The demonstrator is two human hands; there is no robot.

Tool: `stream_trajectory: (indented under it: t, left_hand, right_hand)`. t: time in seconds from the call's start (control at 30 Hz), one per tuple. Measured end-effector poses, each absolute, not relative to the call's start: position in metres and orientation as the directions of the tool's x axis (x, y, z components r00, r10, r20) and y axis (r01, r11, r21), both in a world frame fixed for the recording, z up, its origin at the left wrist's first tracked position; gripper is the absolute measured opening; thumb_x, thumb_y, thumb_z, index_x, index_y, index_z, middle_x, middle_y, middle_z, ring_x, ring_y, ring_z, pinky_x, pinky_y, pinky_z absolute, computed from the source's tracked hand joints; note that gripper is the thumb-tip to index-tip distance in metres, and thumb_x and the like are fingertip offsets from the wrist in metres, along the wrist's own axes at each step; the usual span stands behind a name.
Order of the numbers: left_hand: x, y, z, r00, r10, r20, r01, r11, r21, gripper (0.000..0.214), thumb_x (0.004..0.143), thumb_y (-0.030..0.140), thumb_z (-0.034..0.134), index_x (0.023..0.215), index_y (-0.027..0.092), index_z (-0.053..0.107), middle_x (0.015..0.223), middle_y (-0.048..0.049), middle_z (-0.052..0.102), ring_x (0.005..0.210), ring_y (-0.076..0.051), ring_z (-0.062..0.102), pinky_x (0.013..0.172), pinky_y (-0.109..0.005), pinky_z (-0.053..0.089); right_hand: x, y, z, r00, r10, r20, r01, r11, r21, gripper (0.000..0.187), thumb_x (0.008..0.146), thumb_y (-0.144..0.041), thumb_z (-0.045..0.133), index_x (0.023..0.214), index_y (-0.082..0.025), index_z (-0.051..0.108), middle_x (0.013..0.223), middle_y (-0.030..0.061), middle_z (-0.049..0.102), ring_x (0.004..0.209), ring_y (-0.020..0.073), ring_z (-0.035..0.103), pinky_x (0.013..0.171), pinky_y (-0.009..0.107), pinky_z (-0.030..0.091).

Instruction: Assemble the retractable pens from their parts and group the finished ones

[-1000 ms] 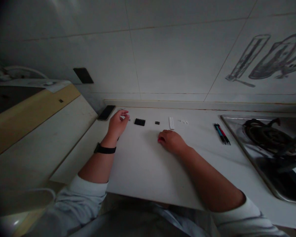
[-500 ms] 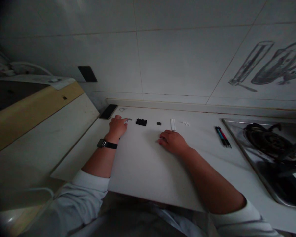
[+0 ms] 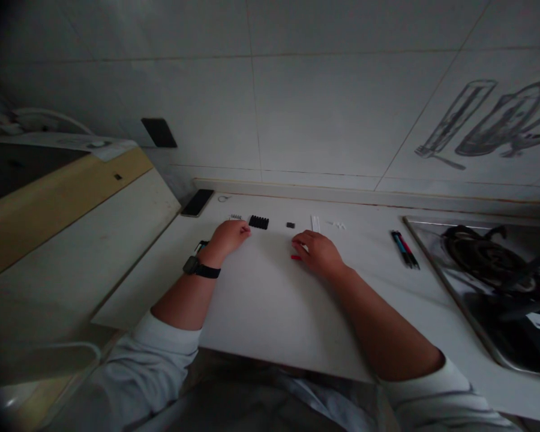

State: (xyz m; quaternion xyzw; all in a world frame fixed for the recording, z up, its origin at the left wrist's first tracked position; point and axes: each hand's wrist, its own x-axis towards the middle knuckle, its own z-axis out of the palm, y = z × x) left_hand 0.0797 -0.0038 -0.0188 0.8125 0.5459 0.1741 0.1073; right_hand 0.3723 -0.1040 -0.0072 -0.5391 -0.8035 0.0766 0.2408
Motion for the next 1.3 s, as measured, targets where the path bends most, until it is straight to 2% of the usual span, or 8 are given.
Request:
stream_trajectory:
  t: [0.13, 0.27, 0.37, 0.6, 0.9, 1.0, 1.13, 1.3]
  left_hand:
    - [0.094, -0.013, -0.014, 0.402, 0.895, 0.194, 0.779, -0.446, 0.442, 0.011, 0.094, 0.024, 0.066, 0.1, 0.022, 0.075, 0.099, -0.0059, 0.078, 0.09, -0.02, 0.07, 0.08, -0.03, 0.051]
    - [0.096, -0.017, -0.01, 0.414, 0.888, 0.202, 0.787, -0.46, 0.41, 0.012, 0.094, 0.021, 0.065, 0.102, 0.022, 0.075, 0.1, -0.0064, 0.078, 0.093, -0.022, 0.07, 0.082, -0.031, 0.05]
    - [0.092, -0.014, -0.011, 0.403, 0.889, 0.217, 0.8, -0.457, 0.388, 0.012, 0.094, 0.02, 0.065, 0.1, 0.023, 0.074, 0.1, -0.0064, 0.078, 0.092, -0.022, 0.07, 0.081, -0.032, 0.049]
    - [0.088, -0.009, -0.016, 0.373, 0.895, 0.244, 0.797, -0.444, 0.409, 0.009, 0.092, 0.02, 0.067, 0.097, 0.023, 0.074, 0.098, -0.0068, 0.077, 0.09, -0.023, 0.069, 0.078, -0.032, 0.048]
    - [0.089, -0.009, -0.013, 0.349, 0.889, 0.296, 0.785, -0.45, 0.426, 0.008, 0.091, 0.019, 0.068, 0.095, 0.023, 0.074, 0.095, -0.0066, 0.077, 0.088, -0.024, 0.069, 0.078, -0.033, 0.049]
    - [0.09, -0.008, -0.01, 0.331, 0.885, 0.326, 0.75, -0.457, 0.479, 0.01, 0.091, 0.017, 0.068, 0.097, 0.023, 0.074, 0.096, -0.0068, 0.078, 0.088, -0.023, 0.07, 0.081, -0.033, 0.05]
    - [0.101, -0.012, -0.01, 0.398, 0.854, 0.336, 0.61, -0.52, 0.598, 0.013, 0.09, 0.016, 0.069, 0.099, 0.022, 0.075, 0.095, -0.0051, 0.078, 0.087, -0.021, 0.071, 0.081, -0.032, 0.052]
    - [0.122, -0.026, -0.014, 0.456, 0.827, 0.33, 0.409, -0.523, 0.748, 0.011, 0.088, 0.017, 0.07, 0.098, 0.021, 0.075, 0.091, -0.0032, 0.077, 0.08, -0.016, 0.069, 0.077, -0.028, 0.054]
  right_hand:
    - [0.36, -0.082, -0.003, -0.352, 0.89, 0.29, 0.859, 0.43, -0.277, 0.03, 0.102, -0.032, 0.051, 0.119, -0.021, 0.073, 0.117, 0.0113, 0.073, 0.107, 0.0248, 0.067, 0.1, 0.039, 0.051]
    - [0.335, -0.05, -0.005, -0.424, 0.883, 0.201, 0.887, 0.45, -0.104, 0.04, 0.1, -0.029, 0.056, 0.137, -0.018, 0.066, 0.134, 0.0152, 0.066, 0.124, 0.0288, 0.058, 0.108, 0.042, 0.046]
    - [0.317, -0.033, -0.011, -0.417, 0.896, 0.153, 0.906, 0.424, -0.015, 0.044, 0.1, -0.025, 0.054, 0.143, -0.023, 0.063, 0.145, 0.0149, 0.057, 0.131, 0.0319, 0.052, 0.107, 0.045, 0.045]
    - [0.311, -0.018, -0.019, -0.38, 0.901, 0.208, 0.923, 0.386, 0.017, 0.038, 0.098, -0.017, 0.052, 0.129, -0.026, 0.072, 0.139, 0.0117, 0.062, 0.124, 0.0305, 0.054, 0.098, 0.042, 0.046]
    - [0.317, -0.005, -0.013, -0.571, 0.786, 0.238, 0.82, 0.561, 0.115, 0.024, 0.098, -0.014, 0.054, 0.111, -0.019, 0.074, 0.118, 0.0133, 0.071, 0.112, 0.0281, 0.058, 0.094, 0.04, 0.041]
    - [0.319, -0.017, -0.002, -0.47, 0.824, 0.316, 0.873, 0.487, 0.027, 0.023, 0.1, -0.016, 0.051, 0.114, -0.018, 0.069, 0.111, 0.013, 0.073, 0.102, 0.0256, 0.062, 0.09, 0.037, 0.042]
    - [0.332, -0.05, 0.009, -0.266, 0.884, 0.385, 0.908, 0.364, -0.21, 0.024, 0.103, -0.025, 0.048, 0.121, -0.019, 0.063, 0.106, 0.0113, 0.075, 0.086, 0.023, 0.066, 0.076, 0.032, 0.045]
    - [0.354, -0.086, 0.0, -0.205, 0.847, 0.491, 0.788, 0.44, -0.43, 0.023, 0.102, -0.03, 0.052, 0.114, -0.023, 0.071, 0.111, 0.0087, 0.075, 0.097, 0.0222, 0.069, 0.087, 0.033, 0.051]
